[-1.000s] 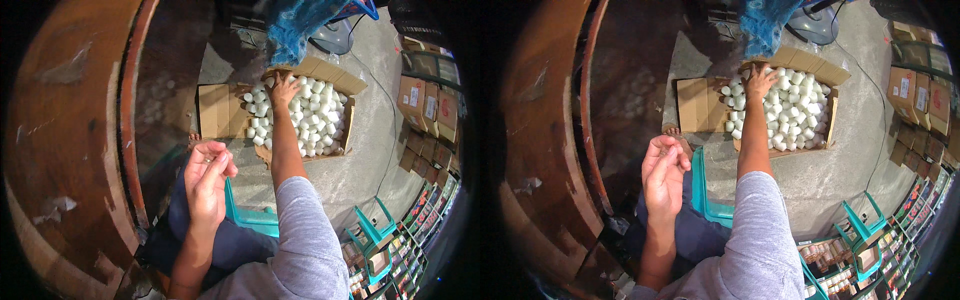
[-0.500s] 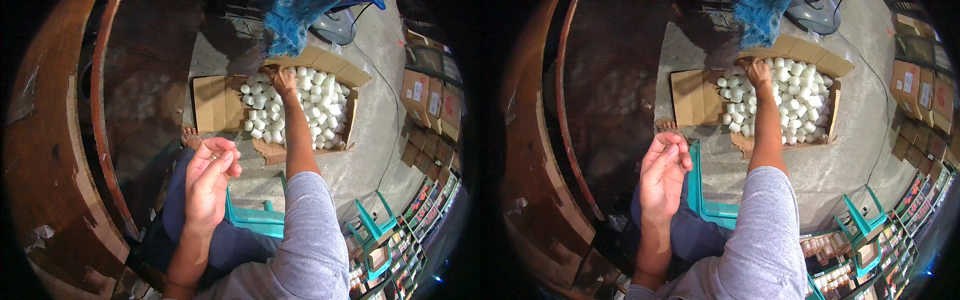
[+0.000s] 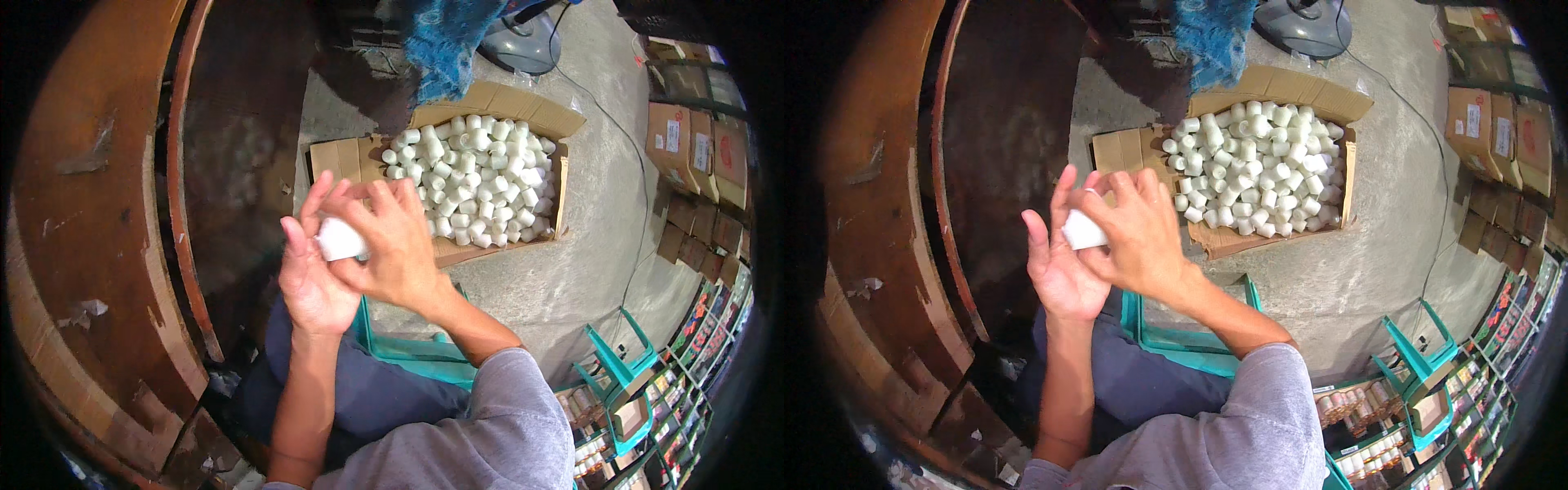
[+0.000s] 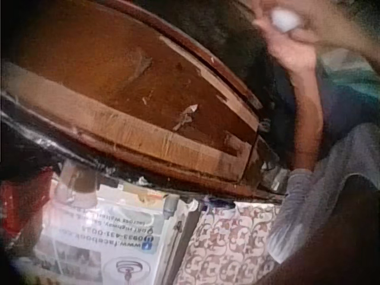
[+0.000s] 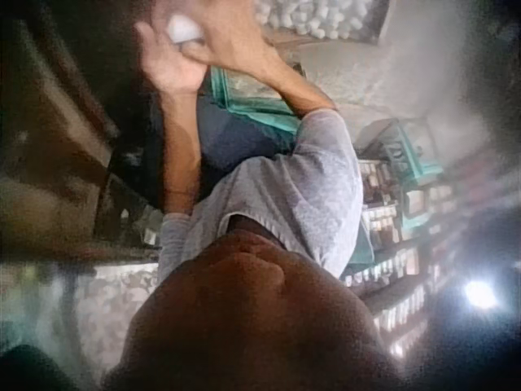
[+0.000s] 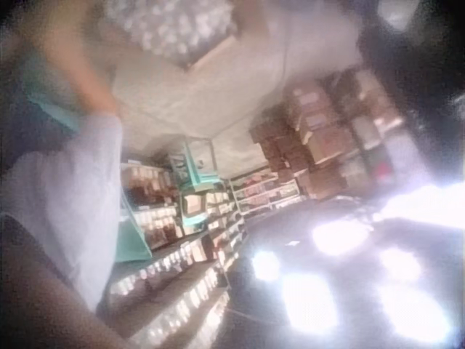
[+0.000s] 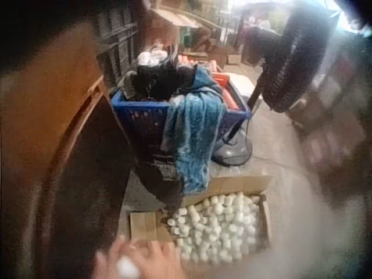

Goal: The person arranges small white candles on a table, places them into clear plastic bags, and seals the bags. They repeatedly gather candles from a box on the floor and continue packaging them in groups.

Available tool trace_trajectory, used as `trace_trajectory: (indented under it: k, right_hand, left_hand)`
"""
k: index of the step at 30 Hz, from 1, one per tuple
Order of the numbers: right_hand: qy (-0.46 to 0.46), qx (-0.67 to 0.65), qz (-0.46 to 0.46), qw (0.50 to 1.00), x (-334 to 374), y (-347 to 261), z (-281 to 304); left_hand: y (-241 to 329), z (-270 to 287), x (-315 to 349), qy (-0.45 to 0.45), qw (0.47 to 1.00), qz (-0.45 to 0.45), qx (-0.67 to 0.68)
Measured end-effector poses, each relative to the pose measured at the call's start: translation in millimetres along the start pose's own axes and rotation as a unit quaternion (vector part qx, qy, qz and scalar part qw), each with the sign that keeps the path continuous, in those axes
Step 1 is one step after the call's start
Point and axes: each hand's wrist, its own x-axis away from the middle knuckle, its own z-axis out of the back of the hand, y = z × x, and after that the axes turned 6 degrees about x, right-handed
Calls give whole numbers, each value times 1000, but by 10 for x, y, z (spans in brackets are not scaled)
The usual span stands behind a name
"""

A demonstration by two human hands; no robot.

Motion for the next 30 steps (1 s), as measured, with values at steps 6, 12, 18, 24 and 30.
trace_trajectory:
  k: [6,12,18,24,30]
  right_hand:
    - [84,-171,105,976,-15,-265,208]
    - [148,-586,65,794,-268,108,89]
    - [7,229,-106,968,-391,2470,-1394]
    - [-249,594,-127,754,-561,2995,-2497]
    - [-311,574,-140,744,-605,2932,-2545]
  left_hand:
    - [33,84,110,-23,992,23,126]
    - [81,76,116,-32,972,34,231]
    - [68,-24,96,-63,957,63,276]
    - [125,69,116,-99,969,70,217]
    - [101,23,107,-9,969,33,246]
